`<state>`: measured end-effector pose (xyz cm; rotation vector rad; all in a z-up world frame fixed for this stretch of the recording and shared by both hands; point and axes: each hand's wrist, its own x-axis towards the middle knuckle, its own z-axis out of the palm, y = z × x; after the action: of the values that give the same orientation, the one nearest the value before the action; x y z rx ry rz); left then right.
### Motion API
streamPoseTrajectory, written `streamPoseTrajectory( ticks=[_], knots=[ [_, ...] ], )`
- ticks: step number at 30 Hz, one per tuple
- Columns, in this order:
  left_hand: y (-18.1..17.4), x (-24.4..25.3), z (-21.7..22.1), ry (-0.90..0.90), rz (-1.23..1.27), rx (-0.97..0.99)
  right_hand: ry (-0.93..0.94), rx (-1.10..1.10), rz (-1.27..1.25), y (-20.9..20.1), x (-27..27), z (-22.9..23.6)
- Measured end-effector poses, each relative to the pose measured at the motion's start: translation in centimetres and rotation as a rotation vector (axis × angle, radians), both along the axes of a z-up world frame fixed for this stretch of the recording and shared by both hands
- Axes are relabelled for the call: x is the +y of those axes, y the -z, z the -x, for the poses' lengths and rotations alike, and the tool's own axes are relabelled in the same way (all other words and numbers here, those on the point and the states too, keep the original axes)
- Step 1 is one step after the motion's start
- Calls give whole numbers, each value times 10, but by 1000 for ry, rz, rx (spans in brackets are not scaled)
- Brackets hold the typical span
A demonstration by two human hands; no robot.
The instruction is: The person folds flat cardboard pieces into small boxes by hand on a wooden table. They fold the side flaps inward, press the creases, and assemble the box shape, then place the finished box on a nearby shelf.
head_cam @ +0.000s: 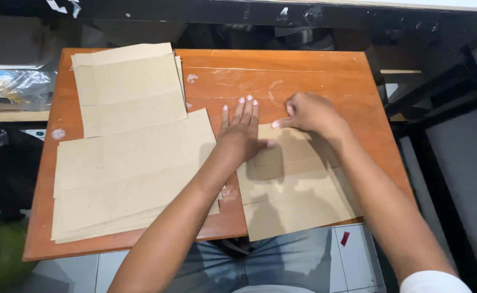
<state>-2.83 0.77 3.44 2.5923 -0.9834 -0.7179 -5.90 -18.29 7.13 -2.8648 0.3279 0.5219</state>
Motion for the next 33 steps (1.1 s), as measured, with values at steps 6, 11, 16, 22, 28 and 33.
streamPoseTrajectory(
  ticks=[6, 11, 16, 22, 28, 33],
  knots=[
    [13, -1, -5, 32, -20, -36, -127, -81, 98, 41, 12, -28],
    [-3, 1, 1, 36, -49, -7, 49, -6, 54, 16, -56, 9],
    [0, 1, 1, 38, -51, -28, 173, 41, 174, 13, -109, 36],
    [7, 2, 1, 47, -22, -29, -130, -351, 30, 27, -63, 77],
    [18, 4, -1, 87, -71, -127, -244, -9, -203, -3, -14, 93],
    [-6, 44, 82, 82, 325, -578, -385, -75, 97, 3, -25, 74]
  ],
)
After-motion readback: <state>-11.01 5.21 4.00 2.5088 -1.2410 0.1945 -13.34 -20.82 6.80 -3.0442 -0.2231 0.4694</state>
